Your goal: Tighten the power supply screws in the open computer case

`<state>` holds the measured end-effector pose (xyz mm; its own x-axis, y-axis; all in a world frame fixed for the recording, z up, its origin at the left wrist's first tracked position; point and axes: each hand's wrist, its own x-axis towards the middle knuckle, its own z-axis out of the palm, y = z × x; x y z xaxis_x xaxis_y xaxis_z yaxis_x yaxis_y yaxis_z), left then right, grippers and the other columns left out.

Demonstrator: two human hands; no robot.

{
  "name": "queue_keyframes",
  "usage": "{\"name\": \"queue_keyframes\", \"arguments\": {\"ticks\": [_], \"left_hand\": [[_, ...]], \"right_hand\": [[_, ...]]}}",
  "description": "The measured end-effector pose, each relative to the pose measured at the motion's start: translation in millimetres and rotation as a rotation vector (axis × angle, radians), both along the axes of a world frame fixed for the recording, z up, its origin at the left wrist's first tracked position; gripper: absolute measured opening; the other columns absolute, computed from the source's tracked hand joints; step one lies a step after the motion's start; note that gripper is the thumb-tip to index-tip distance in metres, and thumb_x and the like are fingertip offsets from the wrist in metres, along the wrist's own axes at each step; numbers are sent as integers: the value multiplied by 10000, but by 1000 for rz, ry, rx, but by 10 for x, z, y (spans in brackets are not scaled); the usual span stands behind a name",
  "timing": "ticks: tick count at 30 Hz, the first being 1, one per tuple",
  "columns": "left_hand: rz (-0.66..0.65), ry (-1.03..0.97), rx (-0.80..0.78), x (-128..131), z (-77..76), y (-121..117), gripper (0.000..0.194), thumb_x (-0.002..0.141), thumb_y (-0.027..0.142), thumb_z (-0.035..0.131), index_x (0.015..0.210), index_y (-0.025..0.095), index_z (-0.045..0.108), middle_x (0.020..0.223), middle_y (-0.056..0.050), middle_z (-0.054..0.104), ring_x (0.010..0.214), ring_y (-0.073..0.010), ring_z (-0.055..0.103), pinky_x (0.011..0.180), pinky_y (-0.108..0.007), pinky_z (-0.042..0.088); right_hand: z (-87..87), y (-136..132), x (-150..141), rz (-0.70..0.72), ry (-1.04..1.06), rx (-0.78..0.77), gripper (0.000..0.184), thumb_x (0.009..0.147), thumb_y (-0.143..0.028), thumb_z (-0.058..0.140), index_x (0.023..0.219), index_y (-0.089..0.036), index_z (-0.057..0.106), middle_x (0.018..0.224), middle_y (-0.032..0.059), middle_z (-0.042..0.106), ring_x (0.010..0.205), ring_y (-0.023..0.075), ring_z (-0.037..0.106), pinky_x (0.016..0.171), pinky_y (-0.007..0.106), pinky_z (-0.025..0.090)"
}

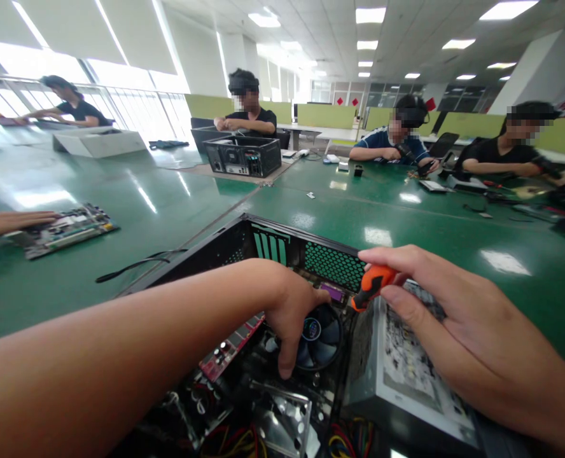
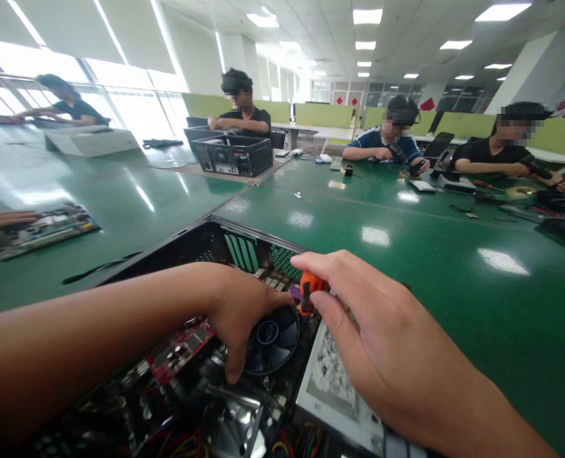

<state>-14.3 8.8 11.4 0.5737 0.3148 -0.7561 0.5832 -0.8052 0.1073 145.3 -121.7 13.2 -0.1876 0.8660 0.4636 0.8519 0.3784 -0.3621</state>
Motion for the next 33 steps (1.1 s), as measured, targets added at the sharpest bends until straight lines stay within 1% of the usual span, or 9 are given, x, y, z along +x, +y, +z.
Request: {"name": "queue_keyframes", "arguments": {"ticks": [4, 7, 10, 13, 15, 22, 25, 29, 33], "left_hand": [[1, -17, 5, 1, 1, -4, 1283, 375, 314, 766, 1444, 221, 62, 1429, -119, 348, 1263, -305, 384, 1015, -379, 335], [0, -24, -2, 1, -3, 2, 1291, 359, 324, 773, 1444, 213, 80, 1418, -129, 364, 1246, -314, 405, 1007, -384, 346], [13, -28, -6, 5, 7, 1, 1297, 355, 316, 774, 1443, 220, 76, 1421, -129, 358, 1249, -313, 402, 1006, -385, 347], [32, -26, -6, 8, 30, -9, 1295, 360, 285, 773, 1443, 235, 64, 1426, -118, 349, 1260, -309, 388, 1016, -388, 334], [31, -22, -12, 7, 41, -15, 1291, 370, 278, 769, 1443, 227, 54, 1430, -117, 341, 1266, -308, 379, 1020, -383, 330], [18, -33, 4, -2, 9, -9, 1286, 370, 289, 765, 1444, 219, 61, 1429, -131, 340, 1262, -313, 382, 1014, -392, 333], [17, -50, -4, -5, -6, -1, 1273, 358, 307, 768, 1442, 229, 103, 1419, -123, 363, 1250, -323, 397, 1007, -400, 341], [14, -53, -15, -10, -12, 9, 1286, 352, 312, 768, 1442, 229, 90, 1408, -116, 385, 1236, -321, 415, 998, -395, 352], [14, -49, -22, -15, 1, 7, 1269, 365, 305, 762, 1442, 219, 96, 1411, -128, 377, 1247, -309, 405, 1003, -385, 345]], "right_hand": [[-1, -3, 3, -18, 2, 5, 205, 859, -298, 531, 1064, -285, 527, 972, -14, 625, 857, 139, 610, 720, 238, 468], [-17, 5, 1, -23, 2, -2, 181, 833, -339, 570, 1002, -279, 544, 904, -23, 627, 775, 135, 608, 666, 241, 462], [-23, 12, 2, -20, -1, 9, 194, 847, -310, 548, 1038, -275, 545, 950, -9, 635, 830, 148, 618, 701, 249, 475], [-16, 10, -1, -17, 8, 30, 302, 873, -247, 495, 1173, -274, 497, 1101, 21, 622, 990, 174, 603, 802, 275, 484], [-10, 7, -4, -16, 20, 24, 333, 881, -215, 469, 1208, -278, 473, 1159, 22, 606, 1044, 176, 586, 853, 289, 477], [3, -1, 2, 36, 24, 8, 308, 880, -195, 475, 1174, -286, 494, 1114, 0, 617, 1017, 151, 589, 843, 257, 471], [5, -3, 11, 28, 23, 24, 254, 852, -251, 544, 1103, -284, 525, 1020, -14, 640, 919, 141, 615, 772, 234, 476], [4, 1, 11, -3, 15, 14, 203, 813, -311, 603, 1007, -281, 551, 916, -31, 643, 800, 133, 622, 702, 233, 470], [-6, 7, 7, -21, 23, 27, 264, 846, -255, 547, 1106, -279, 510, 1003, -15, 642, 876, 137, 626, 734, 227, 476]]}}
